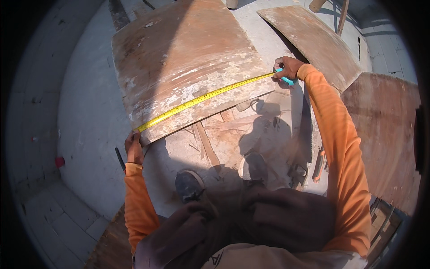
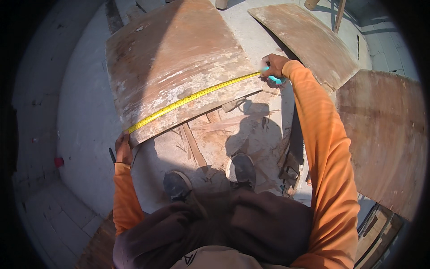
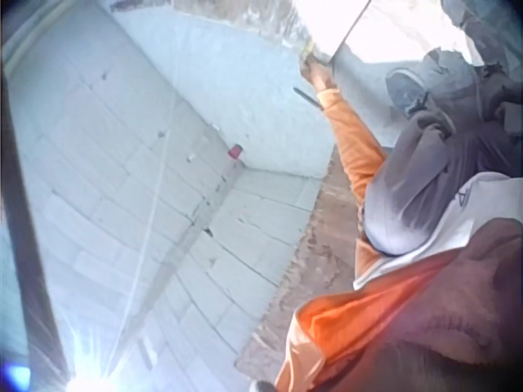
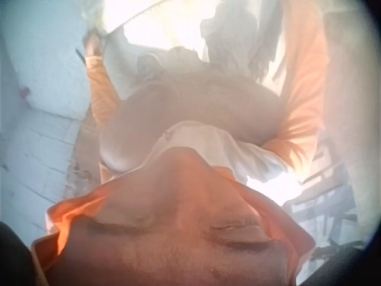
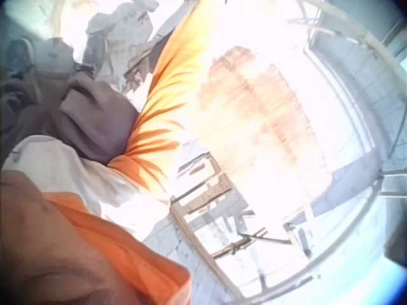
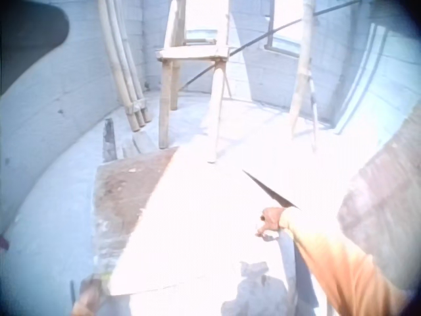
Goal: The person measures a wooden board with a tape measure and marks a line on it with a pencil.
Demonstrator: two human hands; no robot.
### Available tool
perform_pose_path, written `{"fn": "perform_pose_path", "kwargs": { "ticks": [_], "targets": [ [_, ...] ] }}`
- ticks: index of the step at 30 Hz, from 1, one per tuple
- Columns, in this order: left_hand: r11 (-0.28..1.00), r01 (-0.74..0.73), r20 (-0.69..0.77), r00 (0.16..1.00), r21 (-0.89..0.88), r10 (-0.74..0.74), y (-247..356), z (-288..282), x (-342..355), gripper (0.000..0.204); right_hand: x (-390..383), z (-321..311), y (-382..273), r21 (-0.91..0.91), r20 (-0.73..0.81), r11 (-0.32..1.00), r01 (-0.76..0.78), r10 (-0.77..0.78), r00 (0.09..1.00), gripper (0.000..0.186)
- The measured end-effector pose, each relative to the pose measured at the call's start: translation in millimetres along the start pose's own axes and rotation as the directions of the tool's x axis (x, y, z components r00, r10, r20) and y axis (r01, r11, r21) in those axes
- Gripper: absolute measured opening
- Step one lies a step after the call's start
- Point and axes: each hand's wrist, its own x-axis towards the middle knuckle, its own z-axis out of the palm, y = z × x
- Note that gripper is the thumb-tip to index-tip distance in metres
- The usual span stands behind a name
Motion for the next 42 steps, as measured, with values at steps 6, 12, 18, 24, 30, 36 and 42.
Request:
{"fn": "perform_pose_path", "kwargs": {
  "ticks": [6, 12, 18, 24, 30, 36, 42],
  "targets": [
    [1.0, -0.007, 0.046, 0.999, 0.016, 0.006, -4.2, -5.0, 8.9, 0.039, 8.4, 24.6, 35.7, 0.06, -0.017, 0.99, 0.126, -0.125, 0.992, 0.043],
    [0.999, -0.028, 0.092, 0.995, -0.018, 0.029, -6.5, 0.6, 9.5, 0.039, -74.2, -9.4, 17.4, -0.308, -0.19, 0.95, 0.056, -0.119, 0.974, 0.068],
    [0.996, -0.079, 0.098, 0.992, 0.032, 0.076, -9.3, -23.5, 17.6, 0.042, -243.7, 10.2, -2.4, -0.175, -0.544, 0.984, 0.036, -0.127, 0.829, 0.055],
    [0.968, -0.056, 0.016, 0.998, 0.243, 0.054, 8.9, -25.0, 11.0, 0.041, -376.9, 158.6, 80.7, 0.202, -0.502, 0.829, -0.522, 0.545, 0.671, 0.034],
    [0.972, 0.044, -0.102, 0.995, 0.23, -0.021, 5.7, -32.8, 16.5, 0.047, -414.0, 305.3, 77.7, 0.526, -0.254, 0.561, -0.64, 0.821, 0.511, 0.022],
    [0.974, 0.068, -0.111, 0.993, 0.216, -0.045, 7.2, -41.7, 20.0, 0.047, -405.6, 378.6, 34.1, 0.619, -0.486, 0.577, -0.534, 0.815, 0.317, 0.028],
    [0.979, 0.081, -0.122, 0.991, 0.185, -0.059, 1.0, -57.2, 26.3, 0.038, -425.0, 457.4, 80.2, 0.448, -0.512, 0.71, -0.543, 0.702, 0.495, 0.038]
  ]
}}
